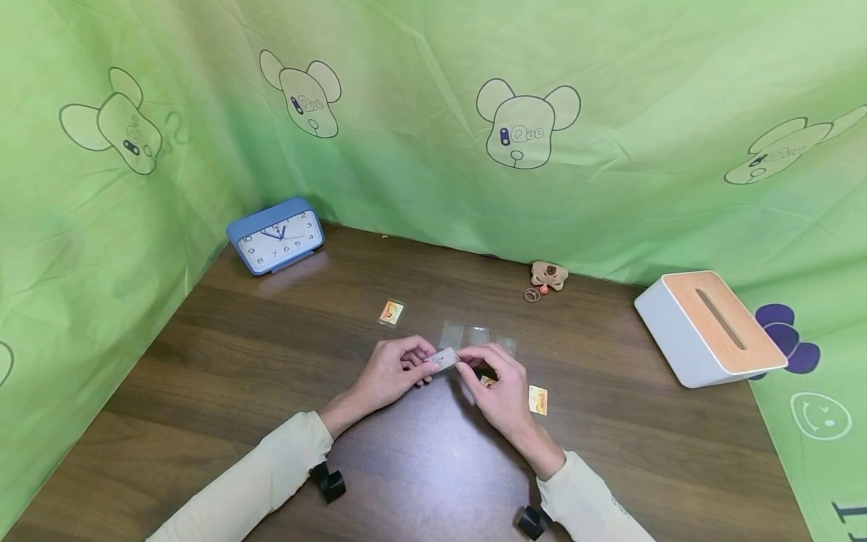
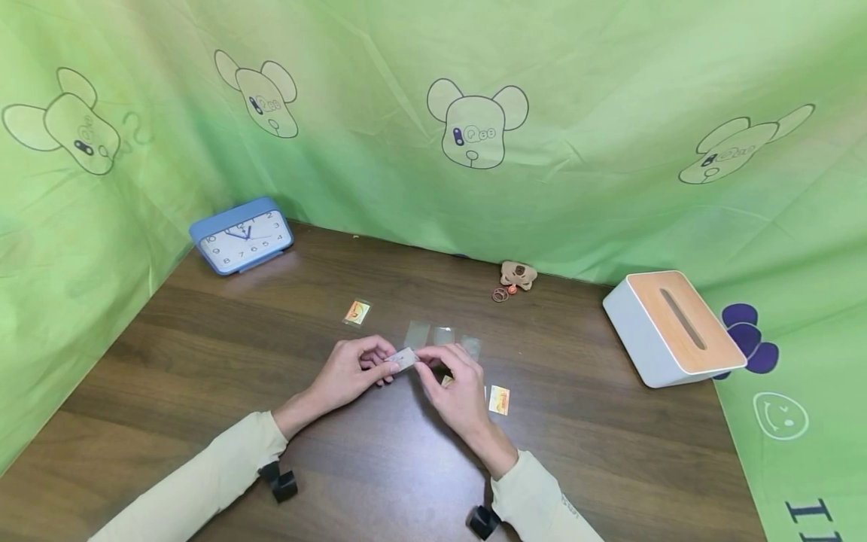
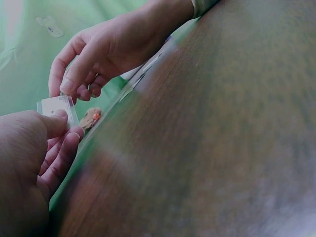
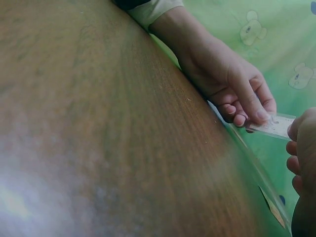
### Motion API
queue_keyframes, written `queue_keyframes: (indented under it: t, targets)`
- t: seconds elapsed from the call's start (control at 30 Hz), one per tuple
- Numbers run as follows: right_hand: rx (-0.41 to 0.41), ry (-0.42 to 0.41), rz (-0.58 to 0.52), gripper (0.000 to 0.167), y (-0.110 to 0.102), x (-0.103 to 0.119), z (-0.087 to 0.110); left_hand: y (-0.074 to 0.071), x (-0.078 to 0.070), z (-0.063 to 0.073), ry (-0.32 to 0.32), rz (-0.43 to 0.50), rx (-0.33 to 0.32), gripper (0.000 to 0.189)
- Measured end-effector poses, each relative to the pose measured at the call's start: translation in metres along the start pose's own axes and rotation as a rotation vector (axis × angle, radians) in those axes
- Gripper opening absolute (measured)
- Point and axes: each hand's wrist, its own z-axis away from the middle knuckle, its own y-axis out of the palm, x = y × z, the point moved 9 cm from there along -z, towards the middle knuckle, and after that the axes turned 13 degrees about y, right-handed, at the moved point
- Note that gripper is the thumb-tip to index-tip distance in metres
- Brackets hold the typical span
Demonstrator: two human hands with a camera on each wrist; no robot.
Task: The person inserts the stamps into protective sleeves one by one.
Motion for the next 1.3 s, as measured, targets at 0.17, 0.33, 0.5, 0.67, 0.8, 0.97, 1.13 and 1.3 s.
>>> queue_keyframes:
  t: [0.17,0.33,0.5,0.67,0.8,0.97,1.13,1.3]
  targets:
    - [0.012,0.002,-0.004,0.027,0.0009,0.0012,0.0005,0.0006,0.0007,-0.0002,-0.006,-0.009,0.006,0.008]
    - [0.011,-0.015,0.005,0.029,0.0017,0.0025,0.0013,0.0010,0.0005,-0.0003,0.000,0.000,0.009,0.008]
    - [0.007,-0.010,0.018,0.028,0.0016,0.0012,0.0010,0.0013,0.0005,0.0000,0.000,-0.002,0.013,0.008]
    - [-0.008,-0.012,0.023,0.026,0.0003,0.0016,0.0008,0.0029,0.0006,0.0008,-0.007,-0.014,0.022,0.009]
    - [-0.024,-0.032,0.021,0.026,-0.0005,0.0029,0.0010,0.0038,0.0012,0.0008,-0.006,-0.043,0.029,0.010]
    - [-0.033,-0.027,0.012,0.024,-0.0015,0.0026,0.0013,0.0002,-0.0009,0.0003,0.017,-0.126,0.010,0.008]
    - [-0.028,-0.013,0.012,0.022,-0.0016,0.0013,0.0010,-0.0032,-0.0031,-0.0001,0.044,-0.195,-0.007,0.006]
    - [-0.025,-0.009,0.010,0.023,-0.0013,0.0004,0.0011,-0.0024,-0.0036,-0.0002,0.053,-0.215,0.008,0.005]
